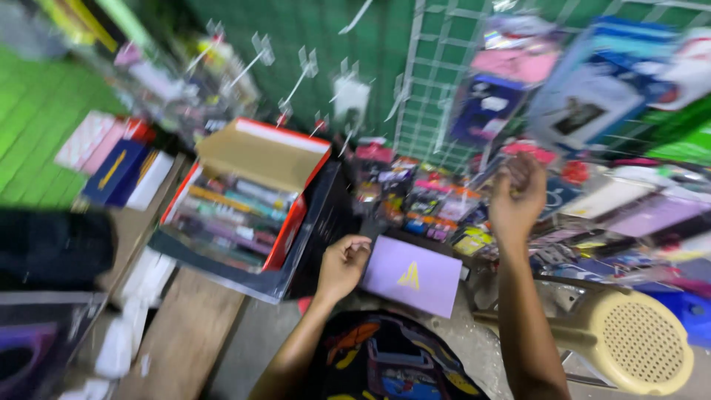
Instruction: Organizing and picking various mobile phone cases and retail items from a cardboard shoe box and hanging shelves.
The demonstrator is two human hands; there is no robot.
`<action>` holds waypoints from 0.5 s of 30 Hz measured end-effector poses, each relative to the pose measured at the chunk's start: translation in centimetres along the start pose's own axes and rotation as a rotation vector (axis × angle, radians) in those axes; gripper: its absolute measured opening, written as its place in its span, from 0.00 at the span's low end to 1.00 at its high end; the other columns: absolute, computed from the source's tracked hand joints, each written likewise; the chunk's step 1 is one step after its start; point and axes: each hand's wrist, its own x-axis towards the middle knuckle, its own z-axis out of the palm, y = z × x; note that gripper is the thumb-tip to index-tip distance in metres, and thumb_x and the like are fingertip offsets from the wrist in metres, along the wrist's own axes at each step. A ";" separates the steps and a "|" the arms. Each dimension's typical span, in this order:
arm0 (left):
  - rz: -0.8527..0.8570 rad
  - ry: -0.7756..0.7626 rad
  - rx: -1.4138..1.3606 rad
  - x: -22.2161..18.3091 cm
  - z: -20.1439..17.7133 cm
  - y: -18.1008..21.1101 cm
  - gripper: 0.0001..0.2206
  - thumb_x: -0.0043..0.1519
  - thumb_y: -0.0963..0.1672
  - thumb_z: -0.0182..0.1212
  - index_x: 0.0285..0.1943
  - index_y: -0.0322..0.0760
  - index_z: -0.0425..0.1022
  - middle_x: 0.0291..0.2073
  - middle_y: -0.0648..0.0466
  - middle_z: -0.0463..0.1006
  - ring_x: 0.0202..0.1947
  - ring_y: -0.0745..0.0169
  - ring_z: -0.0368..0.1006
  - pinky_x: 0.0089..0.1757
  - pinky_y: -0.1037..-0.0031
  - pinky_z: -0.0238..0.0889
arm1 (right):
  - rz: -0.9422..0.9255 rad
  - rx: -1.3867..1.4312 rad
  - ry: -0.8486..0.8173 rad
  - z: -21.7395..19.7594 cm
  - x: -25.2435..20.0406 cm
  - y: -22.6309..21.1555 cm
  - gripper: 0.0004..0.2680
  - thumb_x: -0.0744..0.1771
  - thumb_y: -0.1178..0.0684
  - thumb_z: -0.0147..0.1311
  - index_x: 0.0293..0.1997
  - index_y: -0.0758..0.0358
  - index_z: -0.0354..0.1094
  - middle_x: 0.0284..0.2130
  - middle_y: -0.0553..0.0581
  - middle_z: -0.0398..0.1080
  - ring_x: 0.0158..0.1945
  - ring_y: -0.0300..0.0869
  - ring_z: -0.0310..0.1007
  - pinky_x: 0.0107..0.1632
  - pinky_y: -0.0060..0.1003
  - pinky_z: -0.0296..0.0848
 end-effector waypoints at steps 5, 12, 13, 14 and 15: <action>-0.064 0.123 0.056 -3.1 -2.8 -3.1 0.08 0.61 0.37 0.61 0.47 0.33 0.81 0.32 0.58 0.82 0.30 0.76 0.72 0.33 0.81 0.66 | 0.145 -0.111 -0.204 3.0 -6.8 3.9 0.06 0.71 0.65 0.54 0.54 0.71 0.68 0.39 0.58 0.67 0.40 0.37 0.63 0.45 0.31 0.64; -0.005 0.131 0.140 -2.4 -9.2 3.1 0.07 0.62 0.39 0.63 0.48 0.33 0.80 0.31 0.54 0.79 0.29 0.73 0.71 0.31 0.79 0.65 | 0.282 0.031 -0.563 11.3 -16.1 5.0 0.07 0.69 0.63 0.54 0.53 0.68 0.69 0.41 0.55 0.76 0.44 0.34 0.75 0.49 0.29 0.72; -0.014 0.131 0.141 -2.0 -10.8 3.7 0.07 0.62 0.39 0.63 0.48 0.33 0.80 0.31 0.54 0.79 0.29 0.73 0.71 0.31 0.79 0.65 | 0.291 0.030 -0.566 12.8 -16.5 3.4 0.07 0.69 0.63 0.54 0.53 0.68 0.69 0.41 0.55 0.76 0.44 0.34 0.75 0.49 0.29 0.72; -0.002 0.112 0.197 -1.5 -12.5 4.3 0.08 0.62 0.39 0.64 0.48 0.34 0.80 0.31 0.53 0.78 0.28 0.69 0.72 0.31 0.77 0.65 | 0.293 -0.029 -0.590 14.4 -16.9 1.8 0.07 0.69 0.62 0.55 0.52 0.67 0.70 0.39 0.55 0.77 0.43 0.34 0.76 0.47 0.29 0.73; 0.009 0.093 0.253 -1.0 -14.2 4.9 0.08 0.61 0.40 0.64 0.48 0.34 0.81 0.30 0.52 0.77 0.27 0.65 0.73 0.31 0.74 0.66 | 0.295 -0.088 -0.615 16.0 -17.2 0.1 0.06 0.69 0.61 0.56 0.51 0.67 0.71 0.38 0.55 0.78 0.41 0.34 0.77 0.46 0.29 0.74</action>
